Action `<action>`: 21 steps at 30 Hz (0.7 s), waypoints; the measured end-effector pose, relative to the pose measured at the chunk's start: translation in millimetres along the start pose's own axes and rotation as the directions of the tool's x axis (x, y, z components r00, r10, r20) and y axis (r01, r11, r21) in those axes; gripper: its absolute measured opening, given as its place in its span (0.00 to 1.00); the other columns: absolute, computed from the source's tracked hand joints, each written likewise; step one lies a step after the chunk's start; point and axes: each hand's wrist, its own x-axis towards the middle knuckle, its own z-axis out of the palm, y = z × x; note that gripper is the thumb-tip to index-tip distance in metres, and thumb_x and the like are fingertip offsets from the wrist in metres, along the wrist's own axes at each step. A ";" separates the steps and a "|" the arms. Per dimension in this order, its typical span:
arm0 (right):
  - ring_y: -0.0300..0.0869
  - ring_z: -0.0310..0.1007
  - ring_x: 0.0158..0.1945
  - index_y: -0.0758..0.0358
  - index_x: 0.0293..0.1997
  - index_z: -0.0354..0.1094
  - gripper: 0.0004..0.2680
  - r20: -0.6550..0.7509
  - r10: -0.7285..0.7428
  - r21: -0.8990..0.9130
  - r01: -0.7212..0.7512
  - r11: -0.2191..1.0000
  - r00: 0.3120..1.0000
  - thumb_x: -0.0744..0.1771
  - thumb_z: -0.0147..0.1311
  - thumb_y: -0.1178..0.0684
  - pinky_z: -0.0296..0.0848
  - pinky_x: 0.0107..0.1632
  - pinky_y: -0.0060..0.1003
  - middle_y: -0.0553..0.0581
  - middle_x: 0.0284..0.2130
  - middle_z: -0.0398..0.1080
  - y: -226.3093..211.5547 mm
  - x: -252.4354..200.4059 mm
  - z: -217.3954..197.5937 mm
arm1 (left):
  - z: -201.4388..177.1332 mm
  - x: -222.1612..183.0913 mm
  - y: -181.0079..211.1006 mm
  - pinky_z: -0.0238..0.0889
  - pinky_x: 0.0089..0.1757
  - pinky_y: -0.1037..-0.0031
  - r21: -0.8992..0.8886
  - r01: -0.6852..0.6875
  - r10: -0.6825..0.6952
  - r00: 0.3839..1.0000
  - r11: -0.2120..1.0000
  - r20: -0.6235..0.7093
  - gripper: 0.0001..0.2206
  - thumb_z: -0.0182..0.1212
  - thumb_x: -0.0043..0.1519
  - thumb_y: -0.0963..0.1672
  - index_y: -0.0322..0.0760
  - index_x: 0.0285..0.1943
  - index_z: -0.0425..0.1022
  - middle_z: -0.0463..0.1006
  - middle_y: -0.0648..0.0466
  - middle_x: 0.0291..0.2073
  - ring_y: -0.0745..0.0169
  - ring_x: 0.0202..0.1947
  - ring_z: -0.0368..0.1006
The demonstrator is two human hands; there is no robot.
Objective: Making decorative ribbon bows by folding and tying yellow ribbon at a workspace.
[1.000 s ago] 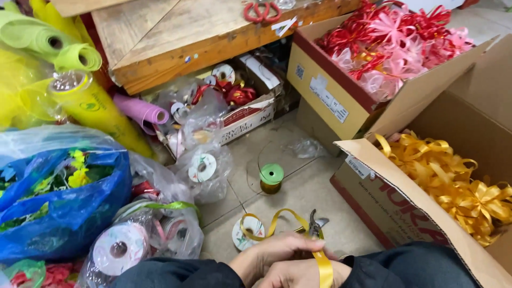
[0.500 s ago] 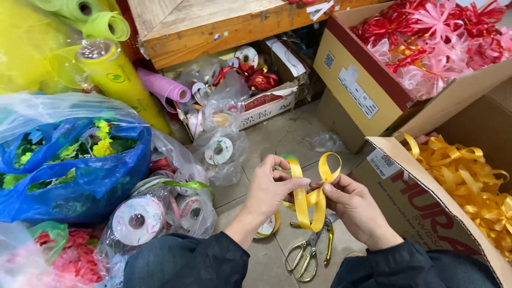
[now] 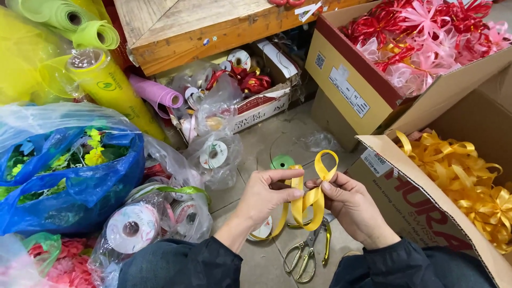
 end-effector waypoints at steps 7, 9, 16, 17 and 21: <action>0.56 0.77 0.44 0.75 0.55 0.72 0.11 0.064 0.034 0.078 -0.039 0.996 0.997 0.68 0.52 0.61 0.75 0.52 0.49 0.69 0.44 0.78 5.3 1.2 -4.2 | 3.4 -5.3 8.2 0.75 0.48 0.78 0.014 0.040 -0.041 0.999 0.999 0.006 0.22 0.74 0.49 0.36 0.34 0.55 0.85 0.86 0.49 0.56 0.68 0.43 0.80; 0.55 0.77 0.44 0.74 0.56 0.71 0.11 0.053 0.047 0.100 -0.053 0.994 0.997 0.69 0.50 0.61 0.75 0.52 0.49 0.68 0.44 0.78 5.7 0.6 -3.0 | 4.9 -7.0 11.4 0.75 0.48 0.79 0.000 0.054 -0.054 0.999 0.999 -0.001 0.22 0.73 0.49 0.36 0.34 0.55 0.85 0.85 0.49 0.56 0.68 0.42 0.79; 0.52 0.76 0.45 0.72 0.59 0.70 0.13 0.074 0.107 0.220 -0.121 0.968 0.991 0.68 0.51 0.61 0.75 0.55 0.47 0.65 0.43 0.76 17.5 7.2 -11.1 | 6.8 -8.5 9.5 0.75 0.50 0.75 -0.104 0.056 -0.051 0.998 0.993 0.046 0.21 0.73 0.50 0.35 0.32 0.55 0.84 0.85 0.48 0.54 0.65 0.47 0.79; 0.52 0.76 0.45 0.72 0.59 0.70 0.13 0.073 0.108 0.221 -0.121 0.968 0.991 0.68 0.51 0.61 0.75 0.55 0.47 0.65 0.43 0.76 17.1 7.1 -10.6 | 7.3 -7.9 9.4 0.75 0.50 0.75 -0.104 0.057 -0.052 0.998 0.993 0.047 0.21 0.73 0.50 0.35 0.32 0.55 0.84 0.85 0.48 0.54 0.65 0.47 0.79; 0.53 0.76 0.46 0.72 0.61 0.70 0.14 0.076 0.093 0.222 -0.108 0.969 0.993 0.68 0.51 0.62 0.74 0.57 0.47 0.66 0.44 0.76 18.0 7.0 -8.6 | 8.9 -8.3 10.9 0.76 0.50 0.76 -0.088 0.061 -0.059 0.998 0.994 0.029 0.22 0.72 0.50 0.34 0.31 0.56 0.84 0.85 0.46 0.54 0.64 0.46 0.79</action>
